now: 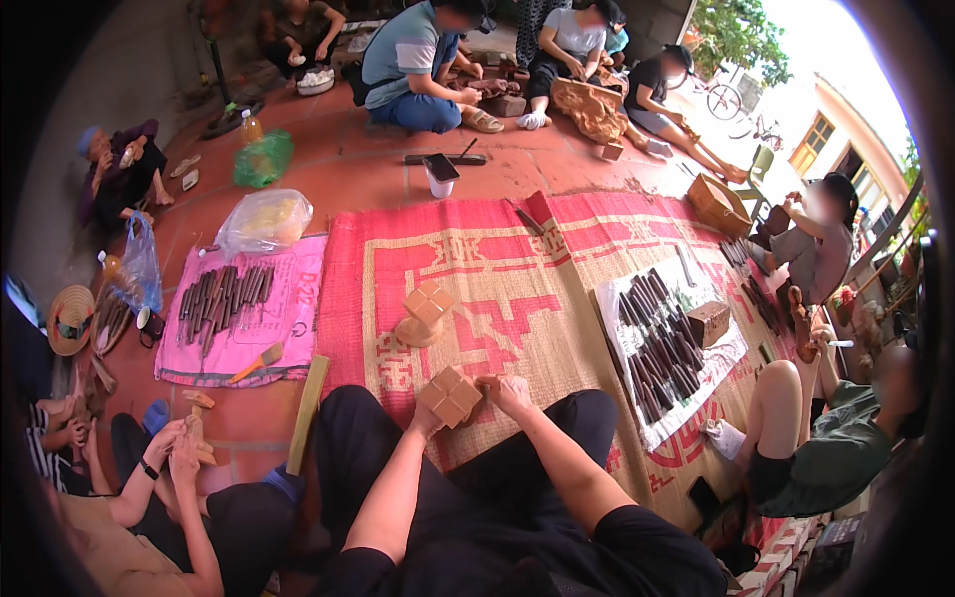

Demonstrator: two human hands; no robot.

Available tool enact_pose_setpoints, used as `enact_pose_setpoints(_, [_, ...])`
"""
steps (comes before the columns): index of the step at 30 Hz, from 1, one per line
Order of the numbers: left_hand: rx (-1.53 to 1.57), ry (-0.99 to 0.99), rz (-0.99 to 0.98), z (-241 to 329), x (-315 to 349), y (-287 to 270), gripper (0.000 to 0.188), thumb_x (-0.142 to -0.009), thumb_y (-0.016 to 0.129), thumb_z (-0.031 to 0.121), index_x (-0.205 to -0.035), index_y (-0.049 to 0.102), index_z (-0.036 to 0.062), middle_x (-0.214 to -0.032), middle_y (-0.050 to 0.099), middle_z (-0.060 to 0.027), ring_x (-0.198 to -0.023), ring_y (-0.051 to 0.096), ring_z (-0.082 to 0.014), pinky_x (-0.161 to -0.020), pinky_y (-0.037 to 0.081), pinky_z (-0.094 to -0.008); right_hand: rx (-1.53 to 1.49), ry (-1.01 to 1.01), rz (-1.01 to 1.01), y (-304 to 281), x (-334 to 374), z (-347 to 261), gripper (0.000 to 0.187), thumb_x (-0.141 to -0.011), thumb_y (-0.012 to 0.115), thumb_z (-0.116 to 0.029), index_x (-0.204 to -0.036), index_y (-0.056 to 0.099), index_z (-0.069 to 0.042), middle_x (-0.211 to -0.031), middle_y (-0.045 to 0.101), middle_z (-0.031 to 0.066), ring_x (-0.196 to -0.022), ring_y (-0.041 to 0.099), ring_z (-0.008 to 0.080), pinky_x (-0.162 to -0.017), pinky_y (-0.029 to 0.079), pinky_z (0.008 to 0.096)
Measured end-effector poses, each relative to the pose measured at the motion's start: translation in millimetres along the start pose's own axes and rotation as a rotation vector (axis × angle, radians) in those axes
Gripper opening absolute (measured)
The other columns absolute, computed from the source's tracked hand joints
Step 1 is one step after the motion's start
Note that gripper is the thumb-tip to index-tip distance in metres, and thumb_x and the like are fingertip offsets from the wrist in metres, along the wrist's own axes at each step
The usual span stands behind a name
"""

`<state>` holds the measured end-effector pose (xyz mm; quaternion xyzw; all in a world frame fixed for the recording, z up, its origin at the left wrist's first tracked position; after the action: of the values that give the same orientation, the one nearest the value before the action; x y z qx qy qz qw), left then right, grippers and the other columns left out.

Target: The person sits on a mat and carves a small wooden block using a chisel. They hold the block in their left hand and use the chisel in their right hand to shape the wood, occasionally rotating the block to work on different sides.

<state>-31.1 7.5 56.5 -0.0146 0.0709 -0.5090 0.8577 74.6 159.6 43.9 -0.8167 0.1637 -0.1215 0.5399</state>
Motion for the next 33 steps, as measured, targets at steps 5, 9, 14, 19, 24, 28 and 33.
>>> enact_pose_setpoints(5, [-0.023,0.045,0.057,-18.6,-0.2,-2.6,0.067,-0.072,0.072,0.017,-0.129,0.038,0.0067,-0.114,0.053,-0.0034,-0.104,0.051,-0.0119,-0.089,0.042,-0.0279,-0.119,-0.021,0.063,-1.3,-8.9,-29.2,0.032,-0.081,0.047,-0.024,-0.111,0.059,-0.022,-0.082,0.064,0.0138,-0.076,0.062,0.0314,-0.065,0.049,0.0410])
enact_pose_setpoints(9, [0.087,0.013,0.026,-39.2,2.8,1.3,0.069,-0.073,0.071,0.016,-0.131,0.036,0.0070,-0.114,0.053,-0.0028,-0.103,0.052,-0.0117,-0.087,0.044,-0.0271,0.020,-0.006,-0.072,15.8,-12.0,1.1,0.031,-0.081,0.049,-0.026,-0.110,0.060,-0.023,-0.083,0.065,0.0131,-0.076,0.063,0.0304,-0.066,0.049,0.0398])
enact_pose_setpoints(14, [0.035,-0.017,0.037,-38.3,0.7,-2.2,0.075,-0.071,0.074,0.020,-0.133,0.033,0.0073,-0.116,0.052,-0.0027,-0.105,0.050,-0.0113,-0.088,0.043,-0.0278,-0.139,0.013,0.029,-4.6,-18.8,-11.5,0.029,-0.080,0.050,-0.025,-0.106,0.063,-0.022,-0.086,0.065,0.0128,-0.078,0.063,0.0298,-0.067,0.049,0.0389])
enact_pose_setpoints(19, [0.070,0.025,0.080,-25.3,8.3,0.3,0.077,-0.070,0.075,0.023,-0.133,0.033,0.0074,-0.122,0.049,-0.0034,-0.107,0.049,-0.0115,-0.091,0.042,-0.0285,-0.044,-0.070,-0.054,3.2,-19.4,-26.9,0.028,-0.082,0.047,-0.023,-0.106,0.062,-0.023,-0.086,0.064,0.0140,-0.080,0.063,0.0286,-0.067,0.049,0.0387])
enact_pose_setpoints(24, [0.064,-0.023,0.069,-21.3,3.7,2.1,0.072,-0.072,0.071,0.020,-0.132,0.033,0.0077,-0.115,0.054,-0.0050,-0.104,0.052,-0.0130,-0.089,0.042,-0.0283,0.040,-0.016,-0.132,6.1,-29.8,1.3,0.029,-0.083,0.045,-0.021,-0.106,0.063,-0.026,-0.083,0.065,0.0133,-0.078,0.063,0.0274,-0.066,0.050,0.0387])
enact_pose_setpoints(28, [0.095,0.044,0.080,-12.4,5.7,4.2,0.070,-0.075,0.069,0.021,-0.133,0.033,0.0074,-0.114,0.054,-0.0055,-0.103,0.052,-0.0134,-0.089,0.042,-0.0280,-0.122,-0.230,0.010,-3.2,-33.2,-29.8,0.028,-0.081,0.049,-0.022,-0.104,0.064,-0.025,-0.084,0.065,0.0119,-0.076,0.063,0.0275,-0.065,0.050,0.0372])
enact_pose_setpoints(33, [-0.009,0.048,0.063,-11.4,5.4,2.4,0.075,-0.072,0.072,0.020,-0.134,0.031,0.0079,-0.122,0.049,-0.0055,-0.110,0.048,-0.0138,-0.093,0.040,-0.0288,0.002,-0.018,-0.107,6.7,-32.3,-8.6,0.025,-0.080,0.050,-0.027,-0.099,0.065,-0.023,-0.085,0.065,0.0107,-0.080,0.063,0.0283,-0.067,0.050,0.0383])
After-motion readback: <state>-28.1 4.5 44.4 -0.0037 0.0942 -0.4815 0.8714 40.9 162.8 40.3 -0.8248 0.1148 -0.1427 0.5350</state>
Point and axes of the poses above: each hand's wrist, its own x-axis away from the middle knuckle, its own y-axis out of the palm, z = x × y, the point moved 2 cm from there along -x, towards the middle knuckle
